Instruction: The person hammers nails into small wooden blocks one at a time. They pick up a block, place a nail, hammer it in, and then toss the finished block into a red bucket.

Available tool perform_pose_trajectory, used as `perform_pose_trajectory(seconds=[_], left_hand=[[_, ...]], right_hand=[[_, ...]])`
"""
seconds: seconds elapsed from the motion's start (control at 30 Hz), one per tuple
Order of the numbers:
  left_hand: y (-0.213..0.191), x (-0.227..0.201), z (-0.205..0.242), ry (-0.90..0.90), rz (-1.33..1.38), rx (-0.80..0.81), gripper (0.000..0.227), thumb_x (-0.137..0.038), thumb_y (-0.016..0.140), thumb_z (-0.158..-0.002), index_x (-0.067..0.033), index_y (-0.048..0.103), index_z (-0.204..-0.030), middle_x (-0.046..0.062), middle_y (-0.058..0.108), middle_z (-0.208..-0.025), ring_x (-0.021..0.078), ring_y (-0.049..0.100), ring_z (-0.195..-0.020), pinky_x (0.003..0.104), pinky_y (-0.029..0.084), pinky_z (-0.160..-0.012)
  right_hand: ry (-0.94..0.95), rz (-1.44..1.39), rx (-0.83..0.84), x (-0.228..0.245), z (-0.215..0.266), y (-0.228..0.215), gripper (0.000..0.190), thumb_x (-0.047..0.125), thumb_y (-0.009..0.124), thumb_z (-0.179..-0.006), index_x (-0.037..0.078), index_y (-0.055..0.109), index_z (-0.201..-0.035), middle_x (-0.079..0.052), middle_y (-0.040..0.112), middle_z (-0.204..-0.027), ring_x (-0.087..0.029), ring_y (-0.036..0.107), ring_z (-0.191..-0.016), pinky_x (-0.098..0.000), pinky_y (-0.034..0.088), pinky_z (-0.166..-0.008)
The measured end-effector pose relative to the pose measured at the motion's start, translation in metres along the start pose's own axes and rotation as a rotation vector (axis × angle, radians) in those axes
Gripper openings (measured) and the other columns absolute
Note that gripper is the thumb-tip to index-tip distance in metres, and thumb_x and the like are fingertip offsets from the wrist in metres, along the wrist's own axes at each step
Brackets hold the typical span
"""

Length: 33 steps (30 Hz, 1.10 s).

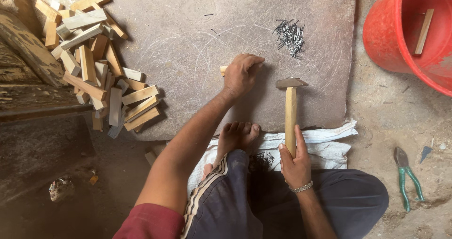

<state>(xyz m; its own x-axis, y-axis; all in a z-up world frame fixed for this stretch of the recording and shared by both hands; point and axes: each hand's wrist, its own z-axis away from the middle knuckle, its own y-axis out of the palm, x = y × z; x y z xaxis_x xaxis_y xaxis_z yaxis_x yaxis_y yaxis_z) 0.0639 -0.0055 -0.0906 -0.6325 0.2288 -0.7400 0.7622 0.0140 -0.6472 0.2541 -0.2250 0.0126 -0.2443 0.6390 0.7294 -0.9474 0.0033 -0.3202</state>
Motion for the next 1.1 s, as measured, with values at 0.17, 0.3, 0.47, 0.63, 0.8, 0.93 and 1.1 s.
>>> perform_pose_trajectory(seconds=[0.17, 0.3, 0.47, 0.63, 0.8, 0.93, 1.1], left_hand=[[-0.001, 0.005, 0.005, 0.055, 0.007, -0.022, 0.014, -0.018, 0.073, -0.097, -0.0178, 0.074, -0.111, 0.0, 0.077, -0.1, 0.0149, 0.07, -0.092, 0.032, 0.059, -0.082], [-0.002, 0.005, 0.004, -0.014, 0.127, 0.004, 0.062, -0.014, 0.074, -0.095, -0.0176, 0.045, -0.149, -0.004, 0.077, -0.102, 0.0155, 0.07, -0.097, 0.033, 0.055, -0.094], [-0.003, 0.007, 0.009, 0.001, 0.139, -0.031, 0.085, -0.014, 0.078, -0.092, -0.0212, 0.027, -0.16, -0.003, 0.076, -0.102, 0.0186, 0.071, -0.106, 0.036, 0.053, -0.104], [-0.005, 0.007, 0.006, 0.01, 0.156, -0.033, 0.085, -0.012, 0.078, -0.091, -0.0184, 0.027, -0.159, -0.003, 0.076, -0.1, 0.019, 0.07, -0.104, 0.038, 0.052, -0.103], [-0.011, 0.006, 0.006, -0.024, 0.29, 0.023, 0.081, -0.002, 0.066, -0.093, -0.0152, 0.023, -0.16, 0.005, 0.067, -0.108, 0.0193, 0.069, -0.097, 0.037, 0.057, -0.094], [-0.012, 0.008, 0.009, -0.032, 0.236, 0.042, 0.08, 0.007, 0.052, -0.087, -0.0132, 0.022, -0.159, 0.012, 0.054, -0.116, 0.02, 0.063, -0.095, 0.035, 0.059, -0.089], [-0.008, 0.011, 0.009, 0.009, 0.196, 0.012, 0.079, 0.01, 0.047, -0.085, -0.0125, 0.025, -0.157, 0.011, 0.051, -0.115, 0.0194, 0.06, -0.099, 0.035, 0.058, -0.091]], right_hand=[[-0.479, 0.362, -0.103, 0.023, -0.002, -0.003, 0.069, 0.021, 0.064, -0.099, 0.0, 0.036, -0.158, -0.031, 0.055, -0.147, -0.037, 0.062, -0.127, -0.0406, 0.054, -0.098], [-0.718, 0.453, -0.172, 0.047, -0.004, -0.011, 0.062, 0.021, 0.063, -0.104, -0.004, 0.041, -0.156, -0.033, 0.058, -0.146, -0.039, 0.063, -0.131, -0.0407, 0.055, -0.104], [-0.775, 0.192, -0.162, 0.062, -0.013, 0.009, 0.059, 0.021, 0.062, -0.104, -0.006, 0.041, -0.152, -0.025, 0.07, -0.124, -0.031, 0.078, -0.098, -0.0325, 0.064, -0.077], [-0.628, 0.513, -0.131, 0.071, -0.023, 0.017, 0.063, 0.009, 0.067, -0.094, -0.008, 0.047, -0.152, -0.037, 0.068, -0.123, -0.043, 0.071, -0.104, -0.0423, 0.06, -0.077], [-1.065, 0.419, -0.258, 0.053, -0.025, -0.012, 0.057, 0.006, 0.059, -0.108, -0.006, 0.035, -0.158, -0.045, 0.06, -0.131, -0.044, 0.071, -0.116, -0.0349, 0.067, -0.08], [-1.18, 0.243, -0.336, 0.018, -0.042, 0.002, 0.062, 0.005, 0.063, -0.108, -0.005, 0.028, -0.158, -0.016, 0.07, -0.093, -0.024, 0.075, -0.083, -0.0253, 0.061, -0.065], [-0.498, 0.539, -0.101, 0.012, -0.055, 0.029, 0.065, 0.009, 0.064, -0.098, -0.001, 0.038, -0.157, -0.025, 0.073, -0.096, -0.037, 0.076, -0.084, -0.0395, 0.064, -0.064]])
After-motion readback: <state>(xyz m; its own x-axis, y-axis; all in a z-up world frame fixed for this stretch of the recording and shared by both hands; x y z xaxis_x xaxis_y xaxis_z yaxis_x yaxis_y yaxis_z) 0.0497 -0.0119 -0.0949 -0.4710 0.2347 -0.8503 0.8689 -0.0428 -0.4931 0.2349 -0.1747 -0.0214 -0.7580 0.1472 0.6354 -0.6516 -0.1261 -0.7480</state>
